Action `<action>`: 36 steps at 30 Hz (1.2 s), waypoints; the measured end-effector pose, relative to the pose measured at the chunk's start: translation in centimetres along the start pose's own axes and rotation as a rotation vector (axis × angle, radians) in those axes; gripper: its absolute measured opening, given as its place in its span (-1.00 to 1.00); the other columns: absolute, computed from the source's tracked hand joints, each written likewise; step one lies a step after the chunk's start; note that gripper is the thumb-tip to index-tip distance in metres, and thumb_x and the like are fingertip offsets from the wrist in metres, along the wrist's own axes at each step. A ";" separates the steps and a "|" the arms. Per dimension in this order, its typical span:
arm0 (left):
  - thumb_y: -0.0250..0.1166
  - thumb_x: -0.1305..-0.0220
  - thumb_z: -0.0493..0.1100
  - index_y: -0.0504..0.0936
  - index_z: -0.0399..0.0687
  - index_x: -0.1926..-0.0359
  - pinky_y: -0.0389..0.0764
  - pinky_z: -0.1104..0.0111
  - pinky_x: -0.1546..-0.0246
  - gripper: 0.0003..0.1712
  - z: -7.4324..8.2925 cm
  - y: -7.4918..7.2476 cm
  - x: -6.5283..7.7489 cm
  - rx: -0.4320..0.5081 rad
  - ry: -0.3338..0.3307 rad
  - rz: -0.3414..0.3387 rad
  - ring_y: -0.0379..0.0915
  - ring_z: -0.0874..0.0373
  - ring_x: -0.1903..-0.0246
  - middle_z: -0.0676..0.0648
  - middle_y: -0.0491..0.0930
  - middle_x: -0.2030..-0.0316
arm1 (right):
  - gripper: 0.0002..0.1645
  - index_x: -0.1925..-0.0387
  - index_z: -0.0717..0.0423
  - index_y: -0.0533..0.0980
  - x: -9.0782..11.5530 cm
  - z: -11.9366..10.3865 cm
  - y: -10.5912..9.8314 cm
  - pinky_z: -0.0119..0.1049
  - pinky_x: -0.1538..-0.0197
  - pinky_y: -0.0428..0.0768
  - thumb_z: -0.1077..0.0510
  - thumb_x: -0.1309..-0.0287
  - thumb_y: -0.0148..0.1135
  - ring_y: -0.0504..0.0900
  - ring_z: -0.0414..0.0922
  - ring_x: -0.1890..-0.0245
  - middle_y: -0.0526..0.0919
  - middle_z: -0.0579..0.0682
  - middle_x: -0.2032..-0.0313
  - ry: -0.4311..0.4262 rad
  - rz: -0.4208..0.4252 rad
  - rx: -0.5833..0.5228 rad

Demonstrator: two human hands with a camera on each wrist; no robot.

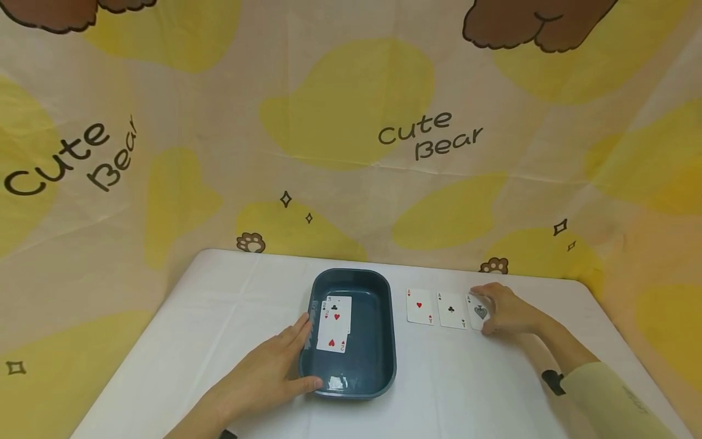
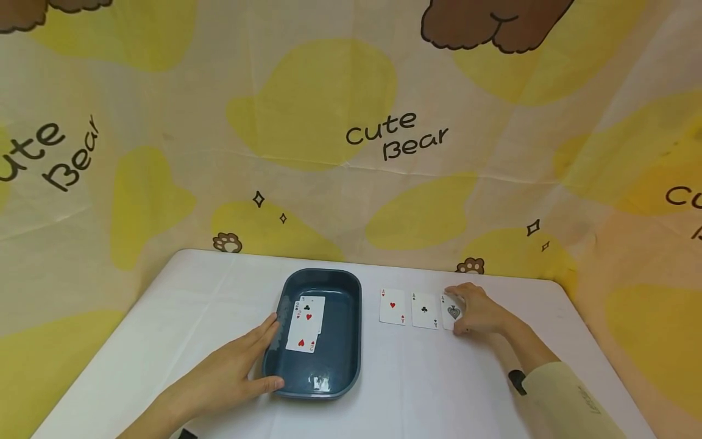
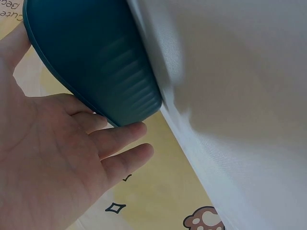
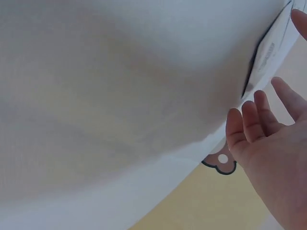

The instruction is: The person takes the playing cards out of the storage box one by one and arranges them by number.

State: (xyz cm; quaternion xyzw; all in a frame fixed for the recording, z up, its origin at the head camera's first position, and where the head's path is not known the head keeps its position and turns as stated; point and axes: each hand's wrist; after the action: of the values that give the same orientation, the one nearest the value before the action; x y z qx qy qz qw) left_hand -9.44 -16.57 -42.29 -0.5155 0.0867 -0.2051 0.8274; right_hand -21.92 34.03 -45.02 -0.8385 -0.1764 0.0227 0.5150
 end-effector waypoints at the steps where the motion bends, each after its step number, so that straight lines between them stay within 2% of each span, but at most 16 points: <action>1: 0.32 -0.23 0.52 0.14 -0.18 -0.64 0.34 -0.15 -0.42 0.25 0.0 0.0 0.0 -0.001 -0.001 0.000 0.14 -0.20 -0.54 -0.10 0.02 -0.65 | 0.11 -0.41 0.28 0.41 0.1 -0.2 -0.1 0.56 -0.31 0.25 0.11 0.28 0.59 0.27 0.44 -0.34 0.32 0.44 -0.38 -0.004 0.011 -0.002; 3: 0.32 -0.23 0.51 0.14 -0.17 -0.64 0.34 -0.15 -0.42 0.25 0.0 0.1 0.0 -0.002 -0.005 -0.002 0.14 -0.19 -0.54 -0.09 0.02 -0.65 | 0.09 -0.42 0.28 0.39 0.2 -0.6 -0.4 0.60 -0.31 0.18 0.08 0.21 0.61 0.22 0.47 -0.37 0.28 0.46 -0.40 -0.008 0.030 -0.026; 5: 0.33 -0.22 0.51 0.14 -0.17 -0.64 0.34 -0.14 -0.42 0.25 0.0 0.1 0.0 0.000 -0.007 -0.005 0.15 -0.19 -0.54 -0.10 0.03 -0.65 | 0.07 -0.44 0.26 0.38 0.3 -1.1 -0.8 0.60 -0.30 0.20 0.04 0.12 0.62 0.23 0.47 -0.38 0.26 0.45 -0.42 -0.009 0.050 -0.058; 9: 0.34 -0.22 0.51 0.15 -0.18 -0.64 0.35 -0.14 -0.42 0.25 -0.1 0.1 0.0 0.000 -0.002 -0.008 0.15 -0.19 -0.54 -0.10 0.03 -0.65 | 0.01 -0.47 0.24 0.33 0.6 -2.2 -1.5 0.57 -0.26 0.29 -0.01 -0.07 0.56 0.26 0.47 -0.37 0.16 0.45 -0.47 -0.006 0.061 -0.120; 14: 0.33 -0.24 0.49 0.15 -0.20 -0.63 0.35 -0.14 -0.42 0.24 -0.2 0.1 0.1 -0.007 0.009 0.000 0.15 -0.19 -0.54 -0.10 0.02 -0.65 | -0.09 -0.48 0.24 0.31 0.9 -3.6 -2.1 0.49 -0.25 0.39 0.01 -0.22 0.47 0.29 0.42 -0.36 0.16 0.42 -0.49 -0.047 0.097 -0.123; 20: 0.33 -0.24 0.49 0.15 -0.20 -0.63 0.35 -0.14 -0.41 0.23 -0.2 0.2 0.1 -0.008 0.013 0.002 0.15 -0.19 -0.54 -0.10 0.02 -0.65 | -0.10 -0.47 0.21 0.32 1.4 -5.2 -2.7 0.47 -0.22 0.43 -0.06 -0.26 0.47 0.36 0.39 -0.31 0.30 0.30 -0.40 -0.110 0.144 -0.107; 27: 0.32 -0.24 0.50 0.14 -0.19 -0.64 0.34 -0.14 -0.42 0.24 -0.3 0.3 0.1 -0.004 0.013 -0.001 0.13 -0.19 -0.54 -0.09 0.01 -0.65 | -0.08 -0.50 0.15 0.31 2.0 -7.2 -2.9 0.48 -0.13 0.50 -0.10 -0.27 0.47 0.43 0.41 -0.25 0.22 0.28 -0.48 -0.141 0.152 -0.104; 36: 0.33 -0.26 0.49 0.14 -0.18 -0.64 0.34 -0.12 -0.43 0.23 -0.3 0.2 0.0 -0.019 0.016 0.004 0.14 -0.16 -0.54 -0.08 0.02 -0.65 | -0.10 -0.49 0.19 0.33 2.0 -9.1 -2.8 0.40 -0.27 0.44 -0.10 -0.29 0.47 0.41 0.33 -0.31 0.27 0.27 -0.47 -0.229 0.186 -0.096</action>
State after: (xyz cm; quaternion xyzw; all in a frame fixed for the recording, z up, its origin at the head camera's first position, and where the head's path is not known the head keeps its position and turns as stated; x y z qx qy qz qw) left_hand -9.47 -16.69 -42.62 -0.5214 0.0964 -0.2068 0.8222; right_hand -18.79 28.02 -38.03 -0.8669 -0.1567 0.1573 0.4463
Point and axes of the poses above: each hand's wrist, its own x-axis away from the middle knuckle, its own y-axis out of the palm, z = x × y
